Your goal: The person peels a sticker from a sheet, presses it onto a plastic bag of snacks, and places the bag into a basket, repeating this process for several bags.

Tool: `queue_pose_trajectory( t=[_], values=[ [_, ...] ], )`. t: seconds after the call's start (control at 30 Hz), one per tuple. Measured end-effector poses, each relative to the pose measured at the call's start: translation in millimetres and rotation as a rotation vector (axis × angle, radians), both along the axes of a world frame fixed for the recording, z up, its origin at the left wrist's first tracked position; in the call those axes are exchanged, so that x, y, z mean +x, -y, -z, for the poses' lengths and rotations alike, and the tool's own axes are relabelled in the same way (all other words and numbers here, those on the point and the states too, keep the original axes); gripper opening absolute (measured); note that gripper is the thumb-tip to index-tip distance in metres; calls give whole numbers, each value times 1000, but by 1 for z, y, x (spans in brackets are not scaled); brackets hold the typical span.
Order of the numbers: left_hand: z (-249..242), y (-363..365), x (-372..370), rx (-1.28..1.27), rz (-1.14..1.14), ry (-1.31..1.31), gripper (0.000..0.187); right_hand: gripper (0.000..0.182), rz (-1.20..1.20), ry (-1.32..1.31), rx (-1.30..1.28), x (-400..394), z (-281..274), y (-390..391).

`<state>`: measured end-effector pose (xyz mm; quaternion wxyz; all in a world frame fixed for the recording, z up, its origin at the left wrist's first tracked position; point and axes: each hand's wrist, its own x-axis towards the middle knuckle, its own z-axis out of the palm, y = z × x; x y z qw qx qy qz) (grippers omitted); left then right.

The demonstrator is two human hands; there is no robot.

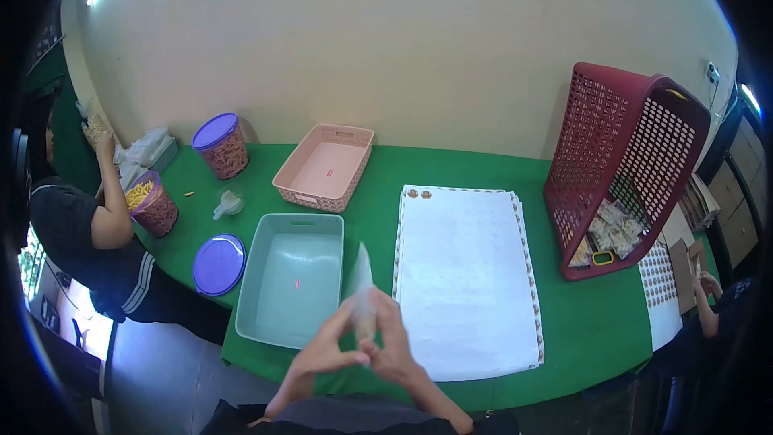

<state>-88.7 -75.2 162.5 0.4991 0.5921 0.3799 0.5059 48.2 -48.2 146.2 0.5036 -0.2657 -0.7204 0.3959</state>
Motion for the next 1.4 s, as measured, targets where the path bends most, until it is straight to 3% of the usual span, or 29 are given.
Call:
queue_pose_trajectory(
  t=[0.03,0.1,0.17,0.2,0.23,0.3,0.43,0.53,0.6,0.7,0.77,0.8,0.93,1.1,1.17,1.3,1.37,1.4],
  values=[
    [2,4,6,38,54,-69,80,65,-16,3,80,-4,1,6],
    [6,13,12,104,-21,-65,70,58,-102,-64,25,2,2,13],
    [11,18,14,-196,-196,339,55,55,-80,32,69,23,-1,7],
    [7,20,12,-298,-231,366,38,52,-63,129,111,30,-3,4],
    [5,24,9,-301,-227,365,38,51,237,-32,-12,24,-12,10],
    [2,30,5,-333,-67,230,34,44,218,-261,-252,26,-16,7],
    [15,44,13,-242,166,-15,33,28,-283,-354,-483,35,-19,15],
    [14,58,26,-455,154,68,35,25,-154,-347,-508,35,-14,29],
    [17,64,28,-411,146,73,38,28,-14,-323,-597,36,-13,39],
    [21,63,32,-340,51,171,48,28,89,-278,-560,43,-10,51],
    [21,57,31,-83,-96,275,46,30,132,-257,-558,47,-13,60],
    [16,57,37,-6,-169,277,33,30,106,-223,-574,49,-13,66],
    [10,55,52,-3,-167,43,17,28,78,-192,-562,65,-3,82],
    [11,45,81,-143,-172,184,21,27,123,-255,-396,96,-7,91],
    [26,38,85,-138,-11,90,14,28,226,-40,-302,112,-2,93],
    [34,30,126,-56,-125,242,28,33,470,57,-339,133,0,90],
    [26,29,139,43,-51,-38,57,37,748,-153,-432,147,10,82],
    [21,26,140,73,128,-252,70,39,680,-228,-544,158,18,79]
  ],
)
